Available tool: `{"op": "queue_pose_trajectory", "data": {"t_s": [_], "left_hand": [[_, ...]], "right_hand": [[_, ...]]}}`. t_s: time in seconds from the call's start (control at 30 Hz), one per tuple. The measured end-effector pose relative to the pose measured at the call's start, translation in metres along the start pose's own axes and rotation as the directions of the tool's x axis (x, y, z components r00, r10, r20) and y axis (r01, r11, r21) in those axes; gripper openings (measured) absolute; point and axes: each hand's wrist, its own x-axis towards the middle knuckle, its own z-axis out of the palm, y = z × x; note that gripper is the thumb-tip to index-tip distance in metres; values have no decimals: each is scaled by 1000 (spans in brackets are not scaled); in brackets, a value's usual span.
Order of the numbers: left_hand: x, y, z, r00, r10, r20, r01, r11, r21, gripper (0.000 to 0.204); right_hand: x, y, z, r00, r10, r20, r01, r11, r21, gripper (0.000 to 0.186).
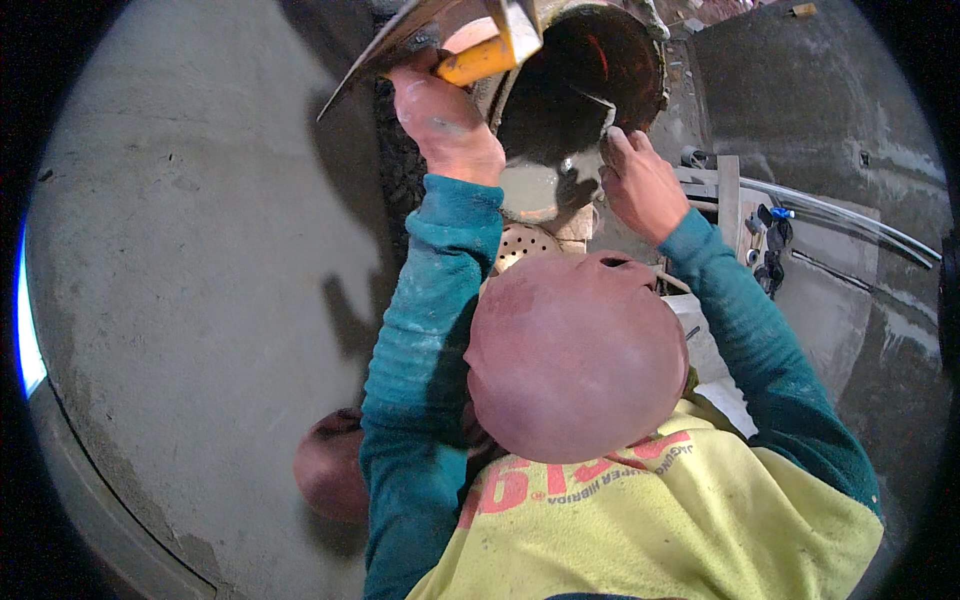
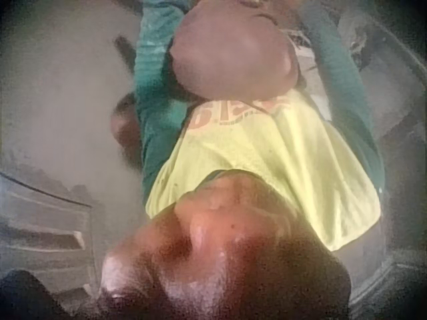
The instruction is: The person applies plaster to a wall using a trowel and hawk, smoothing the surface with consistent strokes. They repeatedly scoop plaster from a bucket and spread it evenly across the wall area.
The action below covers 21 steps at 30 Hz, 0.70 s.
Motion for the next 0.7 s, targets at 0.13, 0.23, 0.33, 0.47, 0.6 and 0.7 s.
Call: {"op": "queue_pose_trajectory", "data": {"t_s": [0.13, 0.23, 0.33, 0.47, 0.6, 0.7], "left_hand": [[-20, 2, -4, 989, 129, 67, -141, 962, 235, 26], [-20, 4, -12, 992, 125, 29, -128, 969, 210, 24], [-29, 0, -10, 995, 99, 15, -100, 970, 223, 23], [-44, -6, -6, 997, 72, 20, -75, 963, 260, 25], [-53, -9, -9, 998, 56, 29, -61, 971, 230, 26], [-53, -5, -8, 994, 104, 32, -108, 953, 283, 24]], "right_hand": [[-24, -5, 7, 954, 69, 293, -45, 995, -87, 43], [-19, 7, -25, 959, -151, 241, 166, 985, -44, 38], [-1, 6, -52, 976, 25, 215, 20, 978, -207, 37], [26, 7, -50, 996, 30, 86, 10, 902, -431, 30], [38, 0, -50, 951, -18, 310, 134, 924, -358, 28], [30, 14, -36, 942, -88, 324, 190, 935, -299, 29]]}}
